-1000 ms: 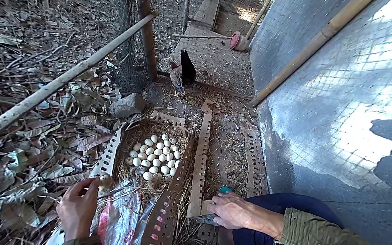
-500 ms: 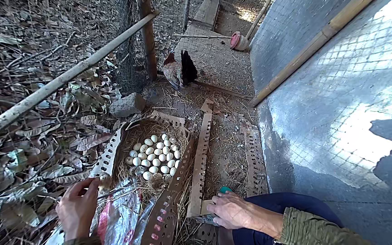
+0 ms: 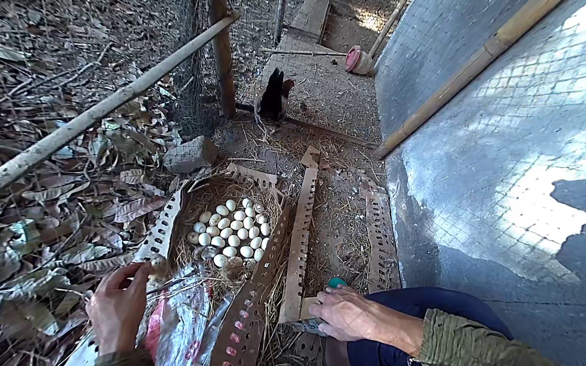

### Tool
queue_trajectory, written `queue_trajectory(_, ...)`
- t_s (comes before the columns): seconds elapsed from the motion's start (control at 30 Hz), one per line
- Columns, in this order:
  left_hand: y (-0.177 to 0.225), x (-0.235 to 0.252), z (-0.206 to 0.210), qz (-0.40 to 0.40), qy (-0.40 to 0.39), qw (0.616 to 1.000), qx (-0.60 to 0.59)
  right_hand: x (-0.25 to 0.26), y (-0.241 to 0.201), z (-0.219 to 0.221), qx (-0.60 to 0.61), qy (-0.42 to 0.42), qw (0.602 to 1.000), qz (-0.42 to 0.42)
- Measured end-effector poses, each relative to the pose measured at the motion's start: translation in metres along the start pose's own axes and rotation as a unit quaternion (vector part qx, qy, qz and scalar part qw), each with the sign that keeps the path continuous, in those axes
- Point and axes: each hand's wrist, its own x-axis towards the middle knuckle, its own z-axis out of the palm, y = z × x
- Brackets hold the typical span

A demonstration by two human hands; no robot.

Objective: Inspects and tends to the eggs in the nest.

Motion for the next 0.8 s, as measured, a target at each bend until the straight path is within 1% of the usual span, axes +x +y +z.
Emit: queue_trajectory(0.8,0.0026,-0.0007,-0.0016,-0.001,0.004,1.0,-0.002,-0.0013,0.0013,-0.0011,-0.007,0.002,1.0,-0.003)
